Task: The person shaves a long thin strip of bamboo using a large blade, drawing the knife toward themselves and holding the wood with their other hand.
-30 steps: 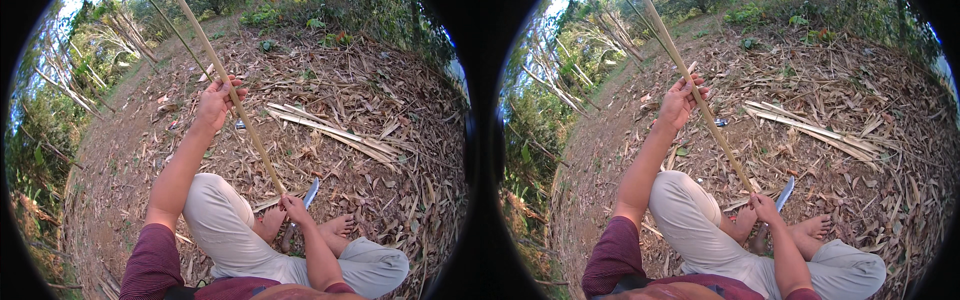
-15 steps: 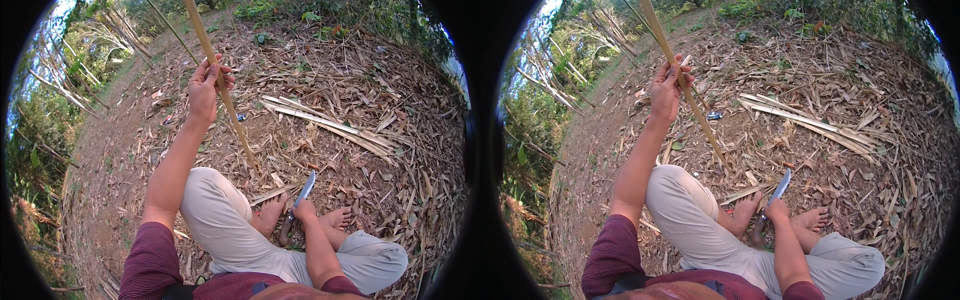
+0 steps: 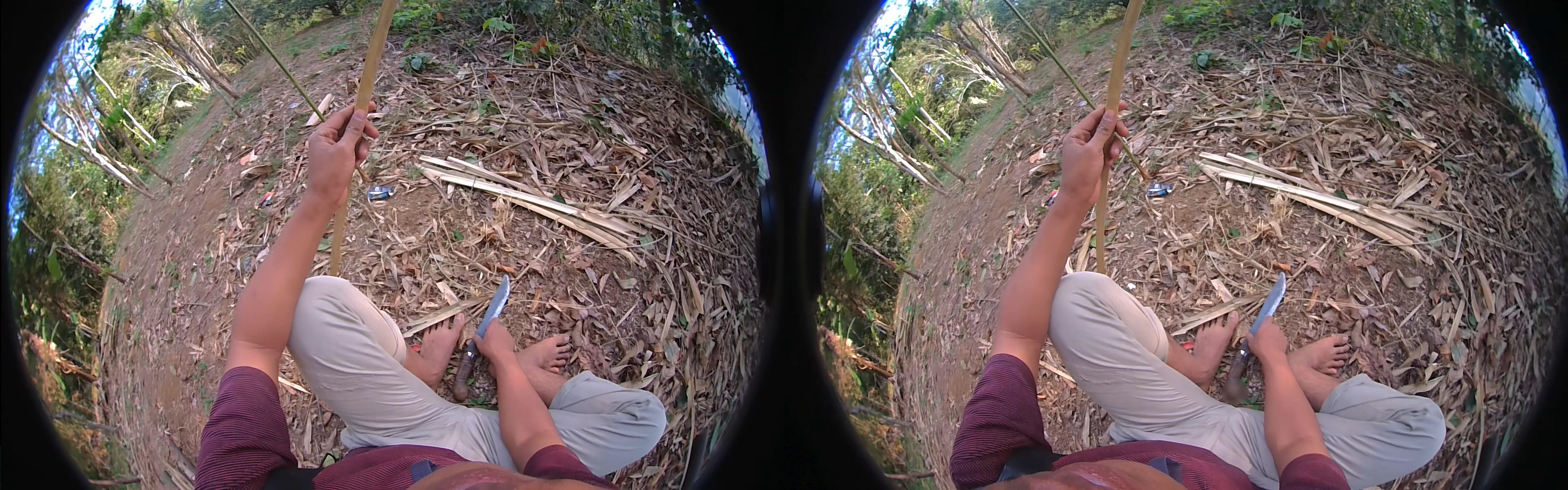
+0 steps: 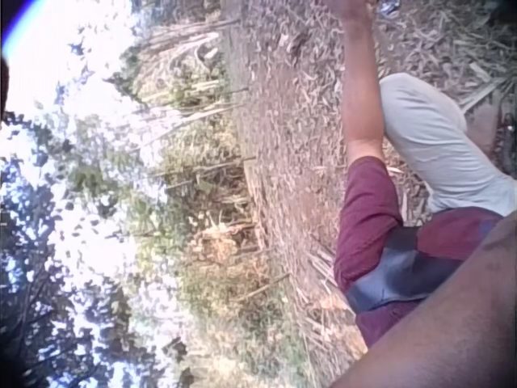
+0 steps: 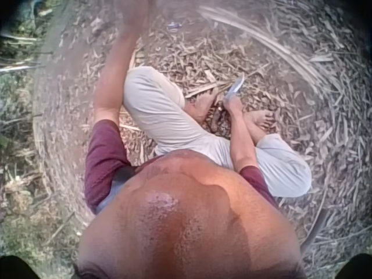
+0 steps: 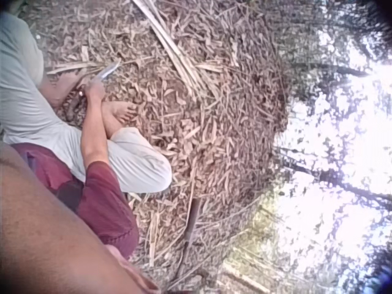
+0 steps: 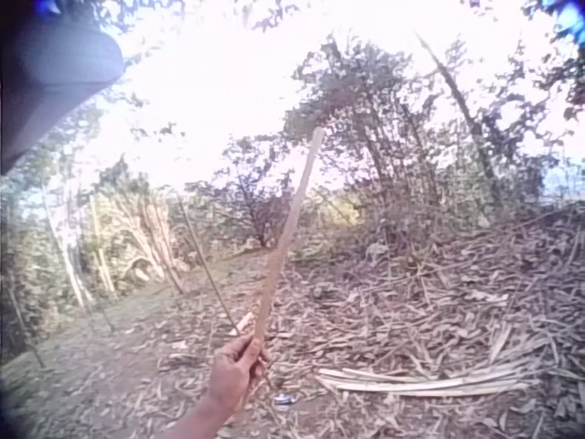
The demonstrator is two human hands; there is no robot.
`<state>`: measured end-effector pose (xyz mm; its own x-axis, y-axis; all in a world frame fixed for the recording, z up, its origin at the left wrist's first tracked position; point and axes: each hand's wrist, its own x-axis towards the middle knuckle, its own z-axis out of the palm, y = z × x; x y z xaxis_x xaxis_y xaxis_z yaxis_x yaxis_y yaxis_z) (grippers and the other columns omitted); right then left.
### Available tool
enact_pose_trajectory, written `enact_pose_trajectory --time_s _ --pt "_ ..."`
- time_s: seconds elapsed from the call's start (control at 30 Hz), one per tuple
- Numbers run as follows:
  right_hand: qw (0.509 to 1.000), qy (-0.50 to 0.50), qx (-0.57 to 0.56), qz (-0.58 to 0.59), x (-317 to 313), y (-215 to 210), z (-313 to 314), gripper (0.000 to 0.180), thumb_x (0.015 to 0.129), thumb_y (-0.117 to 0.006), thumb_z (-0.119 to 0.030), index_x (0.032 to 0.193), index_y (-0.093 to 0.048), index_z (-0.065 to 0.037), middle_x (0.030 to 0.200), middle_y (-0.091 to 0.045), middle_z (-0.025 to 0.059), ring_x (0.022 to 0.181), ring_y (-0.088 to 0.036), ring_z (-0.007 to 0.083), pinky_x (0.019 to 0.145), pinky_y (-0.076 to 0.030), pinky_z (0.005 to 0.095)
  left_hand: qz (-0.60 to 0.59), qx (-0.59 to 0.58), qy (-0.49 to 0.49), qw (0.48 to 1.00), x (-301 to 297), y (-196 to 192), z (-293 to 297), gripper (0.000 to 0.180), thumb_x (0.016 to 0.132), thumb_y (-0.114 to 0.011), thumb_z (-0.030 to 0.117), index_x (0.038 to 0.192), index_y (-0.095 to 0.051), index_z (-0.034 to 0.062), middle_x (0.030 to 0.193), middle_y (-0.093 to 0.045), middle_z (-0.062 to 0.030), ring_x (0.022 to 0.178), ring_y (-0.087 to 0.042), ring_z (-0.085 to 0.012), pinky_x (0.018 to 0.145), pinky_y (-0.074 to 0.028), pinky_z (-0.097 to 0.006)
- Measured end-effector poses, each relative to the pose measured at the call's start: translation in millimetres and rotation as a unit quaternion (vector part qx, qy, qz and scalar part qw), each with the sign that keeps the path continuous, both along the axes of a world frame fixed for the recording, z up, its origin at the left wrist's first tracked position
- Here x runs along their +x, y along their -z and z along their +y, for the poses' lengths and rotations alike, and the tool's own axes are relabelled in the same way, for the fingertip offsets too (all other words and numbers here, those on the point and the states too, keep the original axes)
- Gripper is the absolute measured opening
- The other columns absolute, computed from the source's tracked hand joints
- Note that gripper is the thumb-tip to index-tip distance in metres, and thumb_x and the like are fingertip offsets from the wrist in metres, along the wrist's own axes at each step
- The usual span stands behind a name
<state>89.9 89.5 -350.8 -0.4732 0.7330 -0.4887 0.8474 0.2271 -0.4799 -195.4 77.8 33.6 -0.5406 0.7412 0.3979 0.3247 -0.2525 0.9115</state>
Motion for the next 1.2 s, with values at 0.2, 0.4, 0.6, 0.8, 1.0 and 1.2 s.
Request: enact_pose_trajectory --time_s 0.2,0.4,0.6,0.8,1.0,1.2 --pt "1.000 0.011 -0.015 0.007 0.5 -1.8 0.8 0.057 0.079 -0.076 -0.038 0.115 -0.052 -0.001 0.108 -0.066 0.0206 0.101 -0.065 0.0367 0.087 -0.052 0.0459 0.001 -0.018 -0.003 1.000 2.6 1.3 -0.6 0.028 0.099 -0.059 0.025 0.114 -0.065 0.0024 0.076 -0.061 0.0008 0.054 -0.047 -0.0025 0.045 -0.033 -0.016" --pt "1.000 0.018 -0.014 0.008 2.2 1.7 2.9 0.058 0.077 -0.077 -0.038 0.115 -0.053 -0.002 0.108 -0.067 0.0190 0.102 -0.065 0.0359 0.088 -0.051 0.0452 -0.009 -0.028 -0.001 1.000 2.9 2.8 3.0 0.027 0.097 -0.062 0.026 0.108 -0.067 0.0014 0.074 -0.062 0.0003 0.052 -0.045 -0.0012 0.044 -0.032 -0.016" --pt "1.000 0.016 -0.013 0.010 1.9 2.2 2.4 0.058 0.077 -0.078 -0.039 0.115 -0.054 -0.002 0.108 -0.067 0.0190 0.102 -0.065 0.0356 0.088 -0.051 0.0448 0.001 -0.060 -0.028 0.998 6.1 2.2 2.0 0.028 0.090 -0.072 0.025 0.104 -0.066 0.0014 0.072 -0.061 0.0018 0.051 -0.043 -0.0003 0.043 -0.030 -0.016" --pt "1.000 0.022 -0.014 0.017 2.9 3.5 3.2 0.058 0.076 -0.078 -0.038 0.115 -0.054 -0.002 0.107 -0.067 0.0188 0.100 -0.066 0.0359 0.087 -0.052 0.0449 -0.013 -0.069 -0.008 0.997 8.5 1.7 3.9 0.026 0.090 -0.073 0.021 0.104 -0.064 0.0013 0.072 -0.060 0.0006 0.047 -0.042 -0.0006 0.041 -0.029 -0.016" --pt "0.999 0.020 -0.020 0.021 2.4 1.4 3.0 0.058 0.075 -0.078 -0.036 0.116 -0.054 -0.002 0.108 -0.067 0.0193 0.101 -0.066 0.0357 0.087 -0.052 0.0449 -0.007 -0.056 0.004 0.998 9.5 2.0 3.3 0.030 0.093 -0.068 0.020 0.112 -0.054 0.0023 0.075 -0.061 -0.0028 0.046 -0.040 -0.0011 0.040 -0.029 -0.016" --pt "0.999 0.025 -0.018 0.024 2.2 3.9 3.1 0.058 0.075 -0.079 -0.036 0.114 -0.054 -0.003 0.106 -0.067 0.0187 0.100 -0.066 0.0354 0.087 -0.052 0.0444 -0.013 -0.041 0.018 0.999 8.4 1.4 3.6 0.029 0.095 -0.065 0.020 0.115 -0.050 0.0033 0.076 -0.062 -0.0038 0.046 -0.043 -0.0024 0.039 -0.029 -0.016"
